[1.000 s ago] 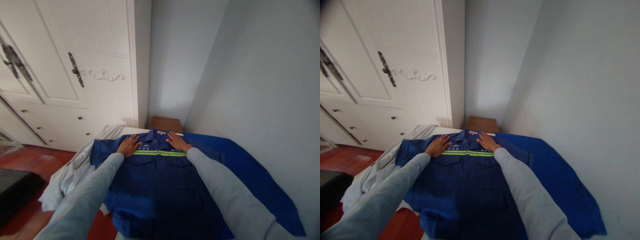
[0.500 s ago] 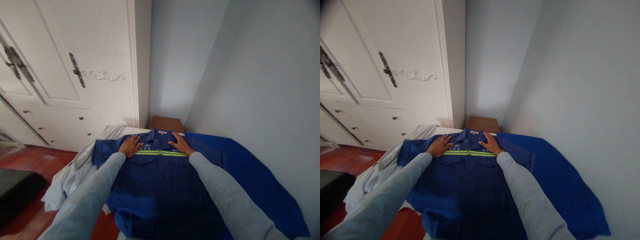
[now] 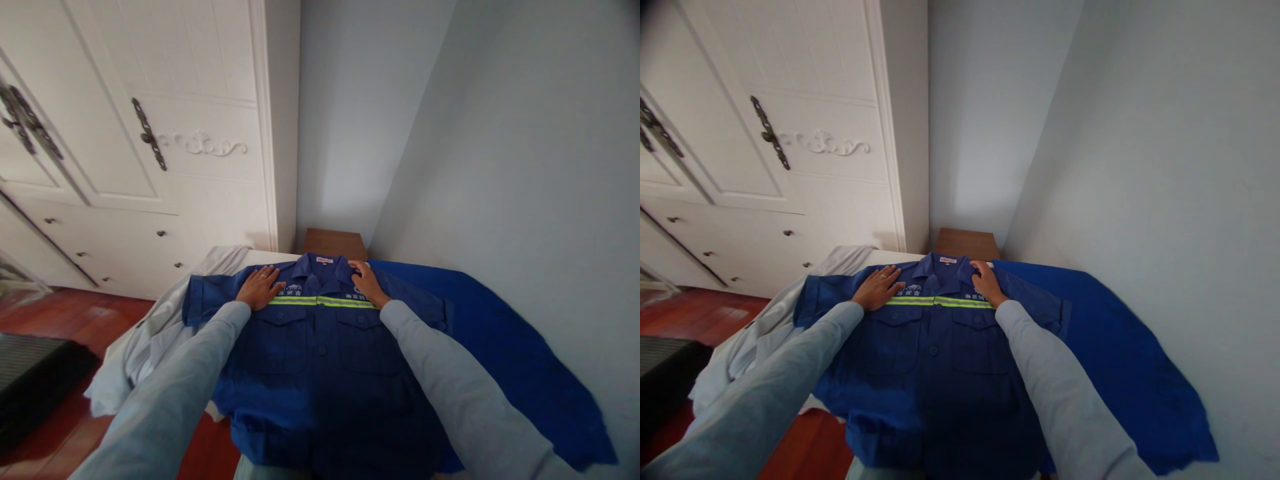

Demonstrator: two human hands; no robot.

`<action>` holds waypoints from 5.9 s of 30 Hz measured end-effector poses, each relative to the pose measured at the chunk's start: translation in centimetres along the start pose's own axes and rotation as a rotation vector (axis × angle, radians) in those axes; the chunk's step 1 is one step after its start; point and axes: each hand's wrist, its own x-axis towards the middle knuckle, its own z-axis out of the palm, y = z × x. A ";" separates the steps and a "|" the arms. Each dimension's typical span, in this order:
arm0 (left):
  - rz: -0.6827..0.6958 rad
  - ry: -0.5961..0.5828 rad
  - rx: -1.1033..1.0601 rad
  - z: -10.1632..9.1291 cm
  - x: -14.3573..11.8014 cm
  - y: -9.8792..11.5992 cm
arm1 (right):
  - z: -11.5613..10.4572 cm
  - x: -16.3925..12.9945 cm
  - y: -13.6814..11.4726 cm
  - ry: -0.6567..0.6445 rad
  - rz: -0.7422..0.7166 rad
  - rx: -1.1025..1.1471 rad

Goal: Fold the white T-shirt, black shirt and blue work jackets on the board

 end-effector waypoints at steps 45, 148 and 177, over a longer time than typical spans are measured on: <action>-0.088 -0.094 0.099 0.1 5.5 0.9 | 0.4 0.2 -0.6 -0.149 -0.122 -0.201; 0.000 -0.072 0.089 0.3 -0.8 10.0 | -20.8 -18.9 2.5 0.008 0.537 0.514; -0.004 -0.108 0.134 0.2 -0.6 10.1 | -13.4 -34.0 -9.7 -0.909 0.711 0.376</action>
